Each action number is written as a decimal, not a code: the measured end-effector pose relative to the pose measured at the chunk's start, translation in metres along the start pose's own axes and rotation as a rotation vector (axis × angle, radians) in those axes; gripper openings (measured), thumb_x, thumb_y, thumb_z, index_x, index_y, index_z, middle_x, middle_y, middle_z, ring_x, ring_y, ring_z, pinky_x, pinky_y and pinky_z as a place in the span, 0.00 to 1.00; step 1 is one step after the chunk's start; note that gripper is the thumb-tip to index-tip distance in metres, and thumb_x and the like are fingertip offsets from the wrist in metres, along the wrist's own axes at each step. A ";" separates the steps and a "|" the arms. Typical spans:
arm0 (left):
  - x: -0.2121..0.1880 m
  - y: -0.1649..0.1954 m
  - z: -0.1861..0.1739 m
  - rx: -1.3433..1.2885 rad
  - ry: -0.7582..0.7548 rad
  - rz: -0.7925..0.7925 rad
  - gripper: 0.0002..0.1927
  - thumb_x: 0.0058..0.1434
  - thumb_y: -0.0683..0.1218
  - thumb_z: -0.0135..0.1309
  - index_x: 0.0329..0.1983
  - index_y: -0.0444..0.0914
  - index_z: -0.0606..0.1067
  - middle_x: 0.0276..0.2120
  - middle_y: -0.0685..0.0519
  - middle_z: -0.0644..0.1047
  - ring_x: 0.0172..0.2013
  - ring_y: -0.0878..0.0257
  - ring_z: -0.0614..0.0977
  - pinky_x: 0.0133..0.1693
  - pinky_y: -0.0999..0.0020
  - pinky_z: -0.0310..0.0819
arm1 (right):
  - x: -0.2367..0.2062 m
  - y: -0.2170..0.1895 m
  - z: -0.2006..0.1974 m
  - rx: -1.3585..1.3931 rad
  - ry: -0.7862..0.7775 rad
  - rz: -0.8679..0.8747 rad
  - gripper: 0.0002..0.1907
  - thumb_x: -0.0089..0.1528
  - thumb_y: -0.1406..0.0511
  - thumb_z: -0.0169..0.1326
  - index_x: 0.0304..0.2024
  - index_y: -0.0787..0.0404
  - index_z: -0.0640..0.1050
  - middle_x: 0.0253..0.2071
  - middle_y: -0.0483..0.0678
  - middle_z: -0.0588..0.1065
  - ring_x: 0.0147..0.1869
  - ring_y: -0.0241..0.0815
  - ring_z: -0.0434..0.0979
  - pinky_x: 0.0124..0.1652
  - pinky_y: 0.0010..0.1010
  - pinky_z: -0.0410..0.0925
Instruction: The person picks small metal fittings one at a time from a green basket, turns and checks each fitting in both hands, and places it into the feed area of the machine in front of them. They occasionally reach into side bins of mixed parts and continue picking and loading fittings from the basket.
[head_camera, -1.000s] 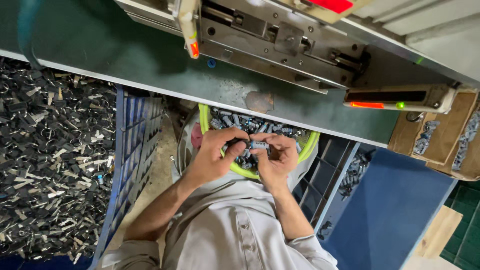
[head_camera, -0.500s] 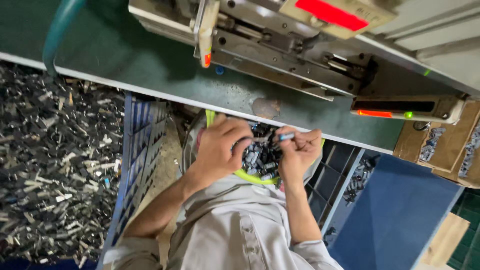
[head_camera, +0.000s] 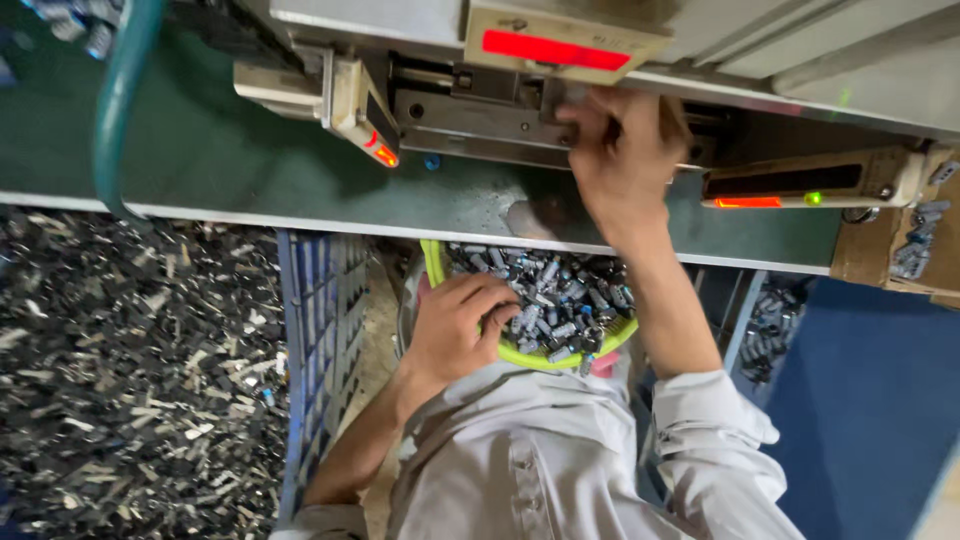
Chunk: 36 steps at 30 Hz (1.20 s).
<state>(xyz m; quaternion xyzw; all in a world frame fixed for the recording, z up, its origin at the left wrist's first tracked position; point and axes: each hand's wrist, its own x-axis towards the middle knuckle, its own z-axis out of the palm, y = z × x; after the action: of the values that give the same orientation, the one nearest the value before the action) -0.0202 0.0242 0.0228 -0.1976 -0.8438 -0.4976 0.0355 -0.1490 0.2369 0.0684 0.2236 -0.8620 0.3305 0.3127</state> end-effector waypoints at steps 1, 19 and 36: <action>0.002 0.001 -0.002 0.068 0.014 0.016 0.07 0.53 0.42 0.64 0.34 0.42 0.78 0.36 0.55 0.82 0.38 0.54 0.83 0.40 0.55 0.70 | 0.008 0.004 0.009 -0.023 -0.005 0.040 0.11 0.61 0.81 0.55 0.42 0.63 0.74 0.39 0.47 0.82 0.39 0.47 0.82 0.42 0.36 0.72; 0.123 0.040 0.001 0.264 0.344 0.262 0.09 0.58 0.46 0.64 0.42 0.45 0.80 0.53 0.44 0.77 0.58 0.42 0.69 0.61 0.43 0.59 | -0.125 -0.083 -0.037 0.110 0.056 0.076 0.17 0.52 0.81 0.51 0.41 0.65 0.78 0.43 0.51 0.80 0.40 0.50 0.82 0.39 0.35 0.75; 0.109 0.029 0.032 0.334 0.396 0.419 0.11 0.40 0.37 0.56 0.29 0.42 0.75 0.31 0.55 0.76 0.40 0.48 0.74 0.55 0.39 0.51 | -0.199 -0.064 -0.041 0.089 -0.099 0.312 0.14 0.51 0.80 0.55 0.38 0.62 0.77 0.44 0.50 0.81 0.40 0.47 0.81 0.39 0.35 0.73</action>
<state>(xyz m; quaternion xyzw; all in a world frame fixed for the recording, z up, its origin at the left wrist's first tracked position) -0.1056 0.0964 0.0585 -0.2576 -0.8315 -0.3632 0.3323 0.0451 0.2575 -0.0166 0.1166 -0.8852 0.4013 0.2045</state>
